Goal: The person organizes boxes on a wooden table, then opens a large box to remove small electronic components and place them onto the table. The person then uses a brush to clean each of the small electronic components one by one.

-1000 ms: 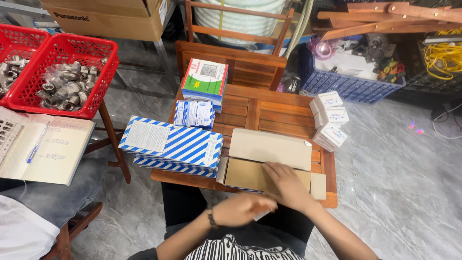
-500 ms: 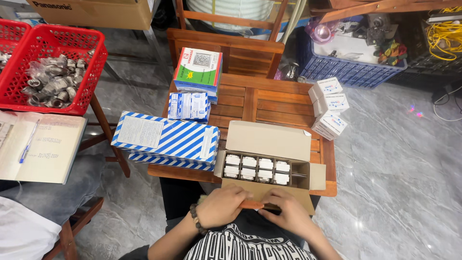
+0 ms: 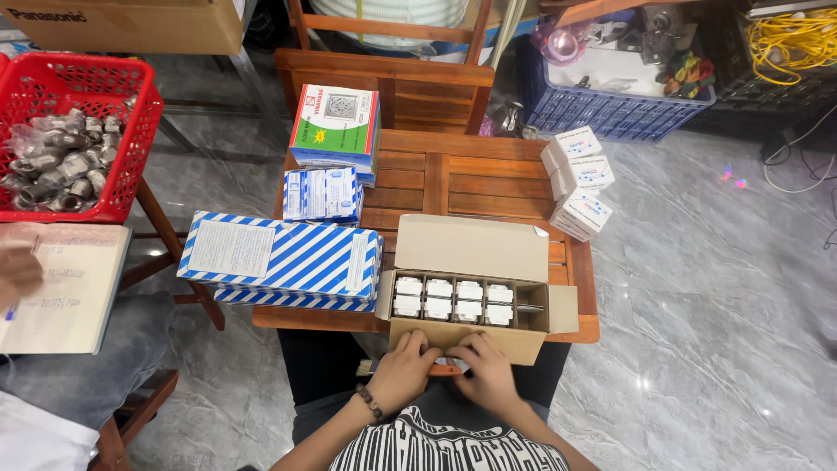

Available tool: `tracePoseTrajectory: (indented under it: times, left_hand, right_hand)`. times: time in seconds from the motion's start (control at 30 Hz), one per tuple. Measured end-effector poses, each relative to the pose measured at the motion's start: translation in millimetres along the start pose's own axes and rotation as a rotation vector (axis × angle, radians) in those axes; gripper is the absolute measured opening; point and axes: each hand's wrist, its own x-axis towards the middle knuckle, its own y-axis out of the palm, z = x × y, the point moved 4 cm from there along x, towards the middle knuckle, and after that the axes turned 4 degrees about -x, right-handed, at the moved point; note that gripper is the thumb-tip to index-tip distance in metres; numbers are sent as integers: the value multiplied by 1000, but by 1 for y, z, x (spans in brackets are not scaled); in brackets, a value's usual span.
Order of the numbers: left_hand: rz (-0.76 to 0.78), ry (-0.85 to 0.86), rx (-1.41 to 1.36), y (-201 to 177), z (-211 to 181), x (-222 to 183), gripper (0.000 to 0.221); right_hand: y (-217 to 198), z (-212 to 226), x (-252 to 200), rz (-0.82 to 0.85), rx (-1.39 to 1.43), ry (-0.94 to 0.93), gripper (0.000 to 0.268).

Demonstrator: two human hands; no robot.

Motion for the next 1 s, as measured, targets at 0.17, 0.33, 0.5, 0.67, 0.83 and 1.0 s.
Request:
tracePoseTrajectory:
  times: [0.17,0.33,0.5,0.67,0.83,1.0]
  left_hand:
    - [30,6,-61,-2,4,-1,38]
    - [15,19,-52,-3,4,0,32]
    - [28,25,-60,-3,6,-2,36]
    - [-11,56,-45,-1,8,-3,37]
    - [-21,72,-40,-4,8,-3,37]
    - [-57,88,-34,0,11,-3,36]
  right_hand:
    - [-79,-32,42,-99,-39,-40,22]
    - [-94,-66,84,312,-67,-70,64]
    - [-78,-83,102,618,-390,-113,81]
    - [-54,-83,102,741,-598,-164,82]
    - [-47,-85,89,565,-642,-328,58]
    - [-58,-96,89,658,-503,-295,71]
